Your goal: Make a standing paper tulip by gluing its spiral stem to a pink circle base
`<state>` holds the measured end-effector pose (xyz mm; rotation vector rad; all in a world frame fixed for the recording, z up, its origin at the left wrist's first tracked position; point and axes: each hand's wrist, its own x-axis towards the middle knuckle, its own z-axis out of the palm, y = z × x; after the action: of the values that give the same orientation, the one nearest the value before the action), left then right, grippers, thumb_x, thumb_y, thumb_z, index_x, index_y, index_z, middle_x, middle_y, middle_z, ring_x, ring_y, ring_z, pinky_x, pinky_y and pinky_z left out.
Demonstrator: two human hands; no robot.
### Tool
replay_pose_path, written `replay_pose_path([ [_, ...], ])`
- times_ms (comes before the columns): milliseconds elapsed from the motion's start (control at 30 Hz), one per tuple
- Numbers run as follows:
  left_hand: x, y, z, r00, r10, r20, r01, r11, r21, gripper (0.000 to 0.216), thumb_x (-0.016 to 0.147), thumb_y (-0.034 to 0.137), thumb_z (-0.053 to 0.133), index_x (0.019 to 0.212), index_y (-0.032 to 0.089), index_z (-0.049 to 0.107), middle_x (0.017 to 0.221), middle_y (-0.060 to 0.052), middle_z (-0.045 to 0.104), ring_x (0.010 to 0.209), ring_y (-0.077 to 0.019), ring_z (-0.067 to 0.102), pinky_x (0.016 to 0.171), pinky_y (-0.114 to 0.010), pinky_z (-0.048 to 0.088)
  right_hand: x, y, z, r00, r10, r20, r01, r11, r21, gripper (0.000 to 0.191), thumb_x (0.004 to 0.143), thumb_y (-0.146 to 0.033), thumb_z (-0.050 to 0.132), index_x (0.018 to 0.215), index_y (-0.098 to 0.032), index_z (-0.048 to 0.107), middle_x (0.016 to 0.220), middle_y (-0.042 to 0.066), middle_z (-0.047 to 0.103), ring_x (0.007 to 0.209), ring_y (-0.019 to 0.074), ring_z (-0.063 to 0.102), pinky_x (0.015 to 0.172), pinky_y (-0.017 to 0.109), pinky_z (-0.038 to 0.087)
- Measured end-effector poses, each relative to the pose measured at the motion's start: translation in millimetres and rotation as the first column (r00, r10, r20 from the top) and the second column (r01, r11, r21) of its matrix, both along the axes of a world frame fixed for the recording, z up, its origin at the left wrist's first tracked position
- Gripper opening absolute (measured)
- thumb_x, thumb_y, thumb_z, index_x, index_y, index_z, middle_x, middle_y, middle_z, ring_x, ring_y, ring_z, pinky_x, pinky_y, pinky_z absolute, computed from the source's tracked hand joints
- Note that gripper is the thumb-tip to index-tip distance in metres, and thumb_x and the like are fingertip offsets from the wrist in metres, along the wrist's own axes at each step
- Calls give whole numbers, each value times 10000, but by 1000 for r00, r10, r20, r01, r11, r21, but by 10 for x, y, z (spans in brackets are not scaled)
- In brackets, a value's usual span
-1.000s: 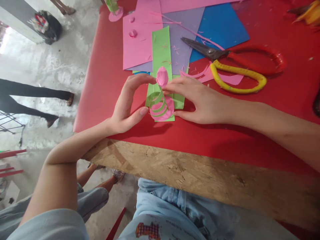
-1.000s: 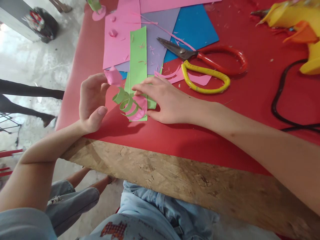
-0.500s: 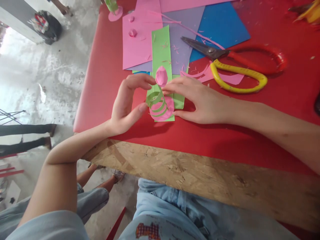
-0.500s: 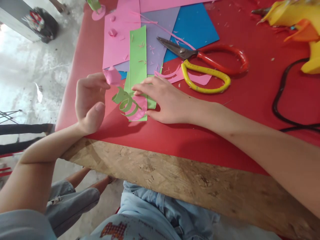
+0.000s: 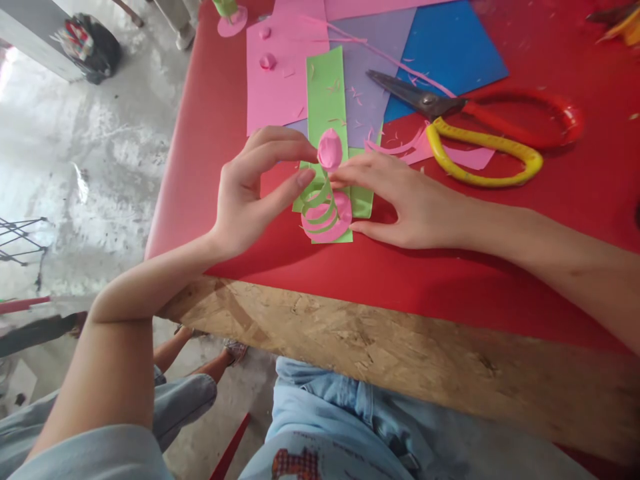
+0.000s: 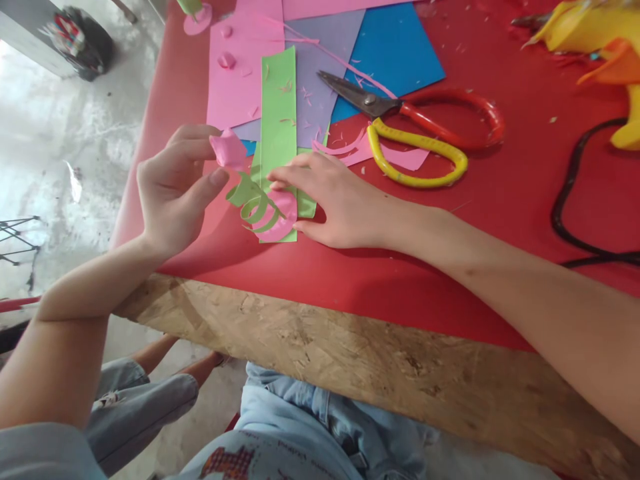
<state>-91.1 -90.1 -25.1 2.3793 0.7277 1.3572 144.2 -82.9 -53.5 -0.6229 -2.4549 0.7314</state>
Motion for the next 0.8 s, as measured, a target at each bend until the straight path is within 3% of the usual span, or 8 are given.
replay_pose_path([
  [233, 17, -13, 61, 993, 46, -111, -38, 997, 74, 235, 846, 248, 646, 1061, 334, 682, 922, 26, 700, 893, -135, 658, 783, -282, 554, 4, 4, 7, 1000, 3, 4, -3, 1000, 3, 536, 823, -372, 530, 1328, -199, 473, 1298, 117, 505, 1255, 252, 468, 1175, 511, 271],
  [433, 63, -32, 74, 996, 49, -77, -46, 998, 48, 167, 832, 263, 663, 990, 299, 707, 879, 13, 697, 863, -154, 649, 754, -325, 550, -3, -3, 31, 1000, -5, 8, 6, 1000, -24, 536, 800, -346, 546, 1321, -239, 477, 1285, 94, 508, 1253, 255, 464, 1138, 511, 331],
  [567, 89, -19, 75, 996, 44, -83, -33, 991, 131, 142, 841, 272, 651, 972, 286, 705, 841, 1, 698, 797, -147, 644, 710, -326, 542, -11, -10, 48, 1000, -12, 11, 12, 998, -57, 520, 791, -334, 542, 1302, -252, 490, 1274, 88, 510, 1251, 260, 458, 1113, 499, 370],
  [800, 73, 9, 68, 995, 30, -94, -15, 987, 159, 173, 849, 307, 633, 1007, 281, 696, 852, -1, 698, 796, -149, 641, 713, -324, 534, -2, -10, 46, 1000, -5, -3, 5, 998, -57, 516, 795, -340, 538, 1300, -242, 499, 1272, 88, 508, 1250, 269, 465, 1180, 546, 241],
])
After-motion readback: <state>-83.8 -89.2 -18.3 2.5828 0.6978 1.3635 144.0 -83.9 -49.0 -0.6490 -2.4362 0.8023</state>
